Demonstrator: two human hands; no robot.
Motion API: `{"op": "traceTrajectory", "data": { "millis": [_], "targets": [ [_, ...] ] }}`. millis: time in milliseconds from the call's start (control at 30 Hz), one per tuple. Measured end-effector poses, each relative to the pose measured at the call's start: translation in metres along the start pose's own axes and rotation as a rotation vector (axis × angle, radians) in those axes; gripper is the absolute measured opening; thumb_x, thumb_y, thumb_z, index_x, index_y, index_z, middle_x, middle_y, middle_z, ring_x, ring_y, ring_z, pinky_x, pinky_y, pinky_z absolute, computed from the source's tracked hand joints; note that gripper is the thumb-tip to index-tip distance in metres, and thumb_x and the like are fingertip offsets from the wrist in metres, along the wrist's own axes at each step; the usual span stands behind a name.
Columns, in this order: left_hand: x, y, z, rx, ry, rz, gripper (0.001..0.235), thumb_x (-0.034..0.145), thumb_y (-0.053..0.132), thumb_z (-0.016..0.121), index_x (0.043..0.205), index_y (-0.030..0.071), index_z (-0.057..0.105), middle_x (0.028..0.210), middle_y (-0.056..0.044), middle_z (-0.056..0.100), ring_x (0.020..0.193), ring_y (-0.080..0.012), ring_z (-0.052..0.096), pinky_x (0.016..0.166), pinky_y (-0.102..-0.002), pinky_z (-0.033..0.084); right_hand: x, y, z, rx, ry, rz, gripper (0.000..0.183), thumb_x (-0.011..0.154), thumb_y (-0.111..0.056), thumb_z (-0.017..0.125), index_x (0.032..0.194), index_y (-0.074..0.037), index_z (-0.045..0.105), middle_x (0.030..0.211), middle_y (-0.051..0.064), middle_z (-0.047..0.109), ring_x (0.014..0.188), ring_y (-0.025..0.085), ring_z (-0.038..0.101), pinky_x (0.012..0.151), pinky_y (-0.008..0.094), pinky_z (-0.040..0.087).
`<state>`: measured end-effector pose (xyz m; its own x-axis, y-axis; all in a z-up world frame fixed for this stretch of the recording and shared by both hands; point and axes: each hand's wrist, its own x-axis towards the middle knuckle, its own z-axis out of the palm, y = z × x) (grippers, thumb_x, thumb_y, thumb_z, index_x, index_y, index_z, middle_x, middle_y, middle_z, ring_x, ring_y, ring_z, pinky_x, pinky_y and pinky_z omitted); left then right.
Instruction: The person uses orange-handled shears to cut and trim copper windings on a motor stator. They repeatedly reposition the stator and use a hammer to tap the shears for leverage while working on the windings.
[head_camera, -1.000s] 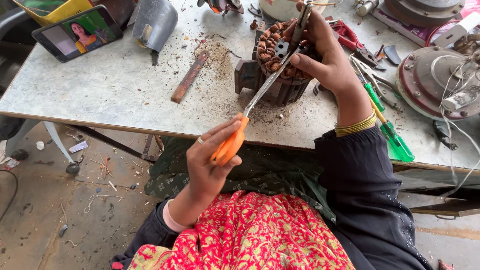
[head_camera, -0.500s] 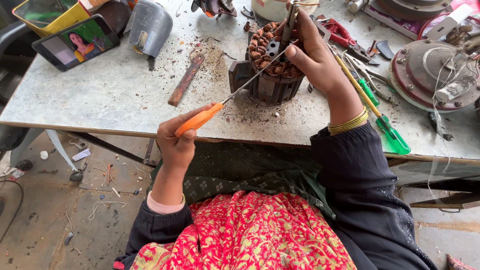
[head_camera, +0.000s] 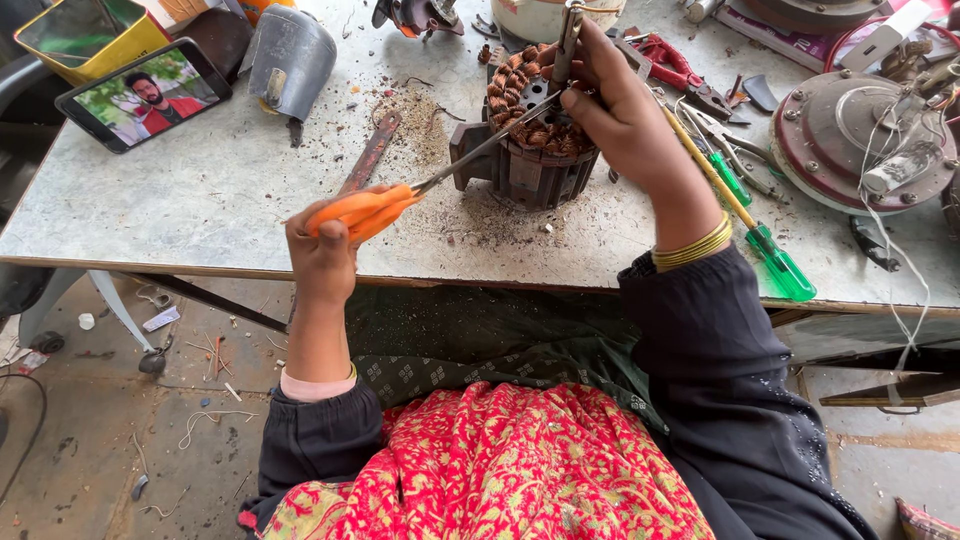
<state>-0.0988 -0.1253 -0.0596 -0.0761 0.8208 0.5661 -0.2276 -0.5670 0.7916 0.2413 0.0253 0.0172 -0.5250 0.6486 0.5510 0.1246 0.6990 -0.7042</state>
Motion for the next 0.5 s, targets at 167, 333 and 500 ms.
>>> {"op": "traceTrajectory", "data": {
  "millis": [167,333,500],
  "targets": [
    [-0.004,0.005,0.01,0.01,0.014,0.039,0.069,0.098,0.056,0.068,0.123,-0.008,0.067,0.125,-0.02,0.071,0.123,-0.0362,0.069,0.115,-0.053,0.054,0.0,0.011,0.021,-0.193,0.29,-0.177,0.044,0.11,-0.005,0.065,0.146,-0.003,0.039,0.138,0.012,0.056,0.127,0.023,0.067,0.114,0.039,0.06],
    [-0.009,0.009,0.017,0.099,0.051,0.042,0.069,0.098,0.057,0.07,0.124,-0.007,0.069,0.124,-0.019,0.073,0.101,-0.02,0.065,0.094,-0.034,0.053,0.001,0.004,0.018,-0.471,0.292,-0.211,0.014,0.104,-0.009,0.073,0.107,-0.004,0.06,0.12,0.011,0.054,0.117,0.027,0.06,0.103,0.043,0.057],
    [-0.014,0.013,0.024,0.278,0.07,0.085,0.076,0.095,0.068,0.065,0.123,-0.002,0.071,0.116,-0.013,0.076,0.06,-0.0004,0.055,0.052,-0.015,0.041,-0.002,-0.016,0.015,-0.402,0.157,-0.093,0.013,0.105,-0.012,0.069,0.114,-0.005,0.074,0.135,0.014,0.053,0.126,0.026,0.061,0.107,0.042,0.055]
  ]
}}
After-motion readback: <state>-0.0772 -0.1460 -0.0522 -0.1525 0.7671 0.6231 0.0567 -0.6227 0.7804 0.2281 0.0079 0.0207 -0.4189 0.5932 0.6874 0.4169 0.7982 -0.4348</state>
